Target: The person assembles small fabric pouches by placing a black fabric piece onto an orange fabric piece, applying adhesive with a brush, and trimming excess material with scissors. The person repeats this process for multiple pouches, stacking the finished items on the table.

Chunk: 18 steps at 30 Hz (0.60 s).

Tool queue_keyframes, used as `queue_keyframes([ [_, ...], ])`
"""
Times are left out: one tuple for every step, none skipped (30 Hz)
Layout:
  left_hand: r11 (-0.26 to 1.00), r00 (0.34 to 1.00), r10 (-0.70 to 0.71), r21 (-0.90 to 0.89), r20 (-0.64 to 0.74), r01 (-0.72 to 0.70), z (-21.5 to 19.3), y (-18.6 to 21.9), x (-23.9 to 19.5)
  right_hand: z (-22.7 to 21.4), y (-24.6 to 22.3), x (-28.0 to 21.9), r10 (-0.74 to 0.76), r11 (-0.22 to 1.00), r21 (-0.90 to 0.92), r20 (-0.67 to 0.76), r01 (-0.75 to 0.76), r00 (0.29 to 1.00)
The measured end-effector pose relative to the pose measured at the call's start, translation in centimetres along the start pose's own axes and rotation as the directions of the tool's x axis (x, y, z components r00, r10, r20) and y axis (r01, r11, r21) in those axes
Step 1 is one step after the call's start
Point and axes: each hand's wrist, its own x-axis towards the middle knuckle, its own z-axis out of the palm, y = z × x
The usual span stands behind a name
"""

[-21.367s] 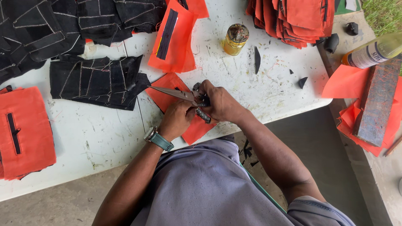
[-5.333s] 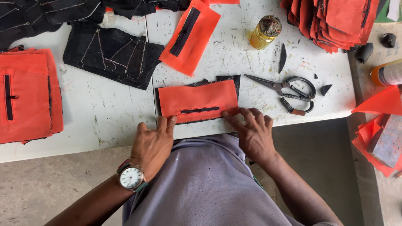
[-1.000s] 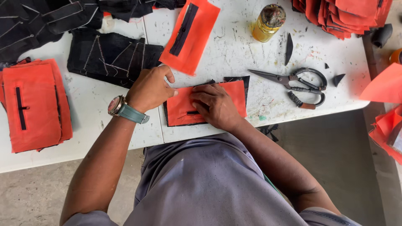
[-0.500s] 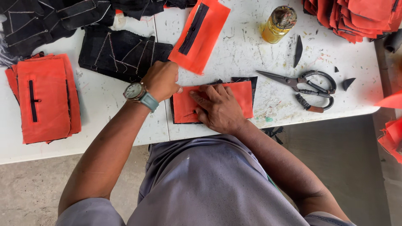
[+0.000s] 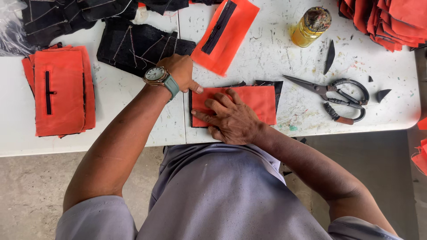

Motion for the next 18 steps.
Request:
queue_keyframes([
  [1.000, 1.000, 0.012, -0.019, 0.001, -0.012, 0.0, -0.1, -0.1, 0.1, -0.3, 0.1, -0.020, 0.999, 0.031, 0.016, 0.019, 1.000],
  [0.999, 0.998, 0.034, 0.004, -0.046, -0.034, -0.1, 0.0, -0.3, 0.0, -0.6, 0.3, -0.038, 0.998, 0.056, 0.032, 0.036, 0.999],
  [0.998, 0.994, 0.058, 0.029, -0.092, -0.055, -0.2, 0.0, -0.7, -0.2, -0.9, 0.3, -0.057, 0.995, 0.082, 0.047, 0.053, 0.997],
  [0.995, 0.986, 0.092, 0.056, -0.137, -0.085, -0.1, 0.5, -1.2, -0.4, -1.5, 0.4, -0.085, 0.990, 0.110, -0.001, 0.084, 0.996],
  [0.991, 0.968, 0.127, 0.064, -0.216, -0.116, 0.2, 0.8, -2.0, -0.8, -2.3, 0.3, -0.111, 0.984, 0.136, -0.050, 0.117, 0.993],
  [0.986, 0.939, 0.167, 0.076, -0.300, -0.152, 0.3, 1.0, -2.7, -1.4, -2.4, 0.4, -0.135, 0.977, 0.149, -0.099, 0.149, 0.986],
  [0.979, 0.901, 0.204, 0.071, -0.384, -0.191, 0.9, 1.2, -3.7, -2.3, -2.1, 0.2, -0.030, 0.981, 0.187, -0.108, 0.050, 0.994],
  [0.972, 0.857, 0.231, 0.066, -0.461, -0.226, 1.7, 1.4, -4.8, -3.2, -1.8, -0.3, 0.073, 0.972, 0.232, -0.113, -0.045, 0.991],
  [0.972, 0.839, 0.217, 0.033, -0.499, -0.232, 2.1, 1.5, -5.1, -4.0, -1.1, -1.0, 0.176, 0.951, 0.277, -0.116, -0.138, 0.978],
  [0.972, 0.831, 0.197, -0.005, -0.520, -0.233, 3.0, 1.2, -5.8, -4.7, -0.3, -2.0, 0.441, 0.804, 0.510, -0.168, -0.305, 0.882],
  [0.971, 0.824, 0.175, -0.043, -0.539, -0.235, 4.0, 1.2, -6.2, -5.1, 0.8, -3.1, 0.678, 0.576, 0.715, -0.147, -0.396, 0.720],
  [0.945, 0.781, 0.235, -0.052, -0.579, -0.323, 5.1, 1.5, -6.4, -5.7, 2.3, -4.5, 0.716, 0.594, 0.612, -0.107, -0.522, 0.689],
  [0.911, 0.731, 0.288, -0.058, -0.618, -0.408, 6.3, 2.2, -6.5, -6.0, 3.2, -5.8, 0.754, 0.596, 0.492, -0.073, -0.635, 0.652],
  [0.868, 0.660, 0.338, -0.050, -0.671, -0.495, 6.8, 3.1, -6.0, -6.0, 4.0, -6.2, 0.727, 0.618, 0.459, -0.026, -0.638, 0.686],
  [0.819, 0.639, 0.376, -0.081, -0.672, -0.567, 7.4, 4.0, -5.8, -6.1, 5.0, -6.5, 0.699, 0.640, 0.426, 0.023, -0.640, 0.715],
  [0.766, 0.611, 0.410, -0.108, -0.677, -0.634, 8.1, 4.9, -5.6, -6.0, 5.6, -6.5, 0.666, 0.666, 0.392, 0.069, -0.634, 0.742],
  [0.706, 0.580, 0.443, -0.133, -0.684, -0.696, 8.6, 5.5, -5.2, -5.8, 6.0, -6.2, 0.616, 0.742, 0.336, 0.001, -0.580, 0.788],
  [0.692, 0.590, 0.436, -0.165, -0.680, -0.702, 9.5, 5.9, -5.1, -5.3, 5.6, -5.9, 0.563, 0.801, 0.282, -0.051, -0.529, 0.825],
])
